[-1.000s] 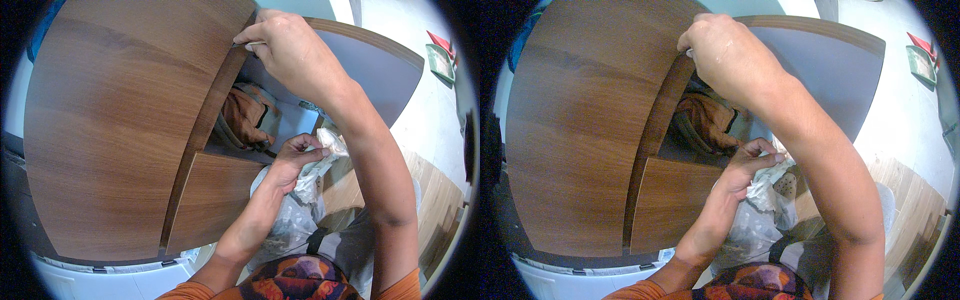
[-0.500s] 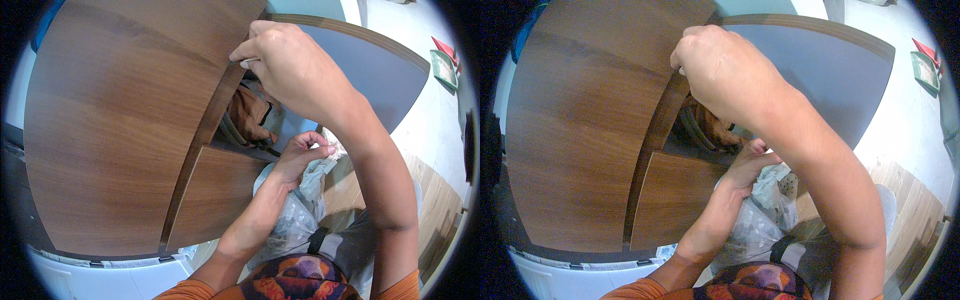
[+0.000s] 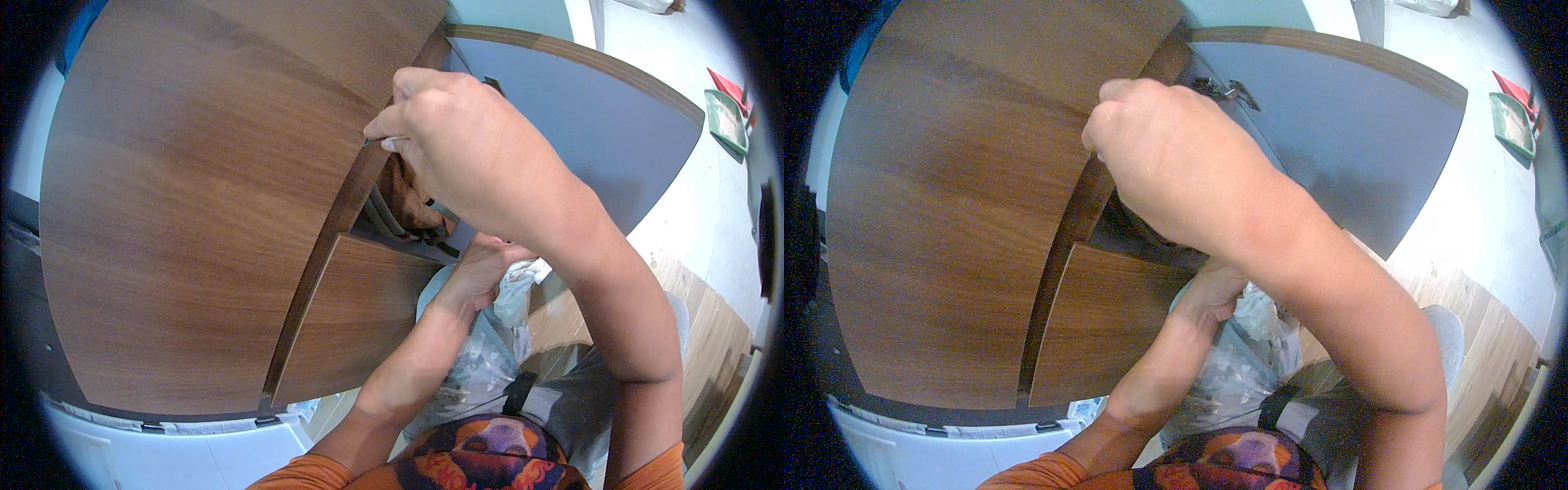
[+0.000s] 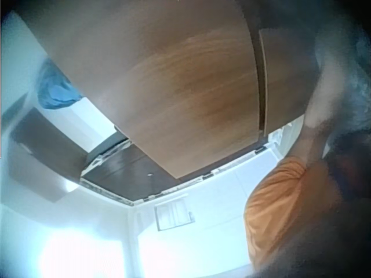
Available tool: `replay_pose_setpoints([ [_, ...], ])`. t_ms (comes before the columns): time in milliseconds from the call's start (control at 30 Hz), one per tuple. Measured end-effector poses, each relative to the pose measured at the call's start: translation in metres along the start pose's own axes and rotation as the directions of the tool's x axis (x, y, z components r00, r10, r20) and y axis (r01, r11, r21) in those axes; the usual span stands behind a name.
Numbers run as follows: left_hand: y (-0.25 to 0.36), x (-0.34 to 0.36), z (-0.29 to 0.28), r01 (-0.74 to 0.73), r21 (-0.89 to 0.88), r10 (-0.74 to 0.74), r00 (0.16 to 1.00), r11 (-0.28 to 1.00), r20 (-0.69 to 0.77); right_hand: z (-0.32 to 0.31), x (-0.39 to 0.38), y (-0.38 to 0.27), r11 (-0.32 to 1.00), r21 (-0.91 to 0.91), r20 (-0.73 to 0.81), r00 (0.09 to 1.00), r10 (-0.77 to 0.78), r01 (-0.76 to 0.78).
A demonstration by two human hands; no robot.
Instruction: The person kneels and cleans the edges and seams of a wooden cabinet door using a cloth and a small scraping tool. They repeatedly wipe and scrape along the door's perimeter and inner edges.
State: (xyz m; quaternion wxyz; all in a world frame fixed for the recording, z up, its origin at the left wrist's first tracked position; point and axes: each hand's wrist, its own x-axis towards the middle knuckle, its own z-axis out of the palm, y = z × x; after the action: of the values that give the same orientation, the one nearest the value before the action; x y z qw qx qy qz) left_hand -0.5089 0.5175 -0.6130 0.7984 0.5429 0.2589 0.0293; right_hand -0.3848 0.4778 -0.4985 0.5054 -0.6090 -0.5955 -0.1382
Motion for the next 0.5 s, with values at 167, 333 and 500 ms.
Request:
replay_pose_setpoints([
  [167,-0.012,0.001,-0.006,0.045,-0.003,-0.045,0.992,0.999,-0.121,0.008,-0.003,-0.013,1.0,-0.024,0.043,0.999,0.003,-0.002],
  [333,-0.031,0.01,-0.018,0.041,-0.055,-0.045,0.996,0.998,-0.076,0.006,-0.004,-0.017,0.999,-0.033,0.088,0.996,0.015,-0.012],
  [500,-0.009,0.007,-0.004,-0.017,-0.031,0.017,1.0,0.999,0.0,-0.006,-0.003,-0.002,0.994,-0.068,0.074,0.993,0.09,-0.085],
])
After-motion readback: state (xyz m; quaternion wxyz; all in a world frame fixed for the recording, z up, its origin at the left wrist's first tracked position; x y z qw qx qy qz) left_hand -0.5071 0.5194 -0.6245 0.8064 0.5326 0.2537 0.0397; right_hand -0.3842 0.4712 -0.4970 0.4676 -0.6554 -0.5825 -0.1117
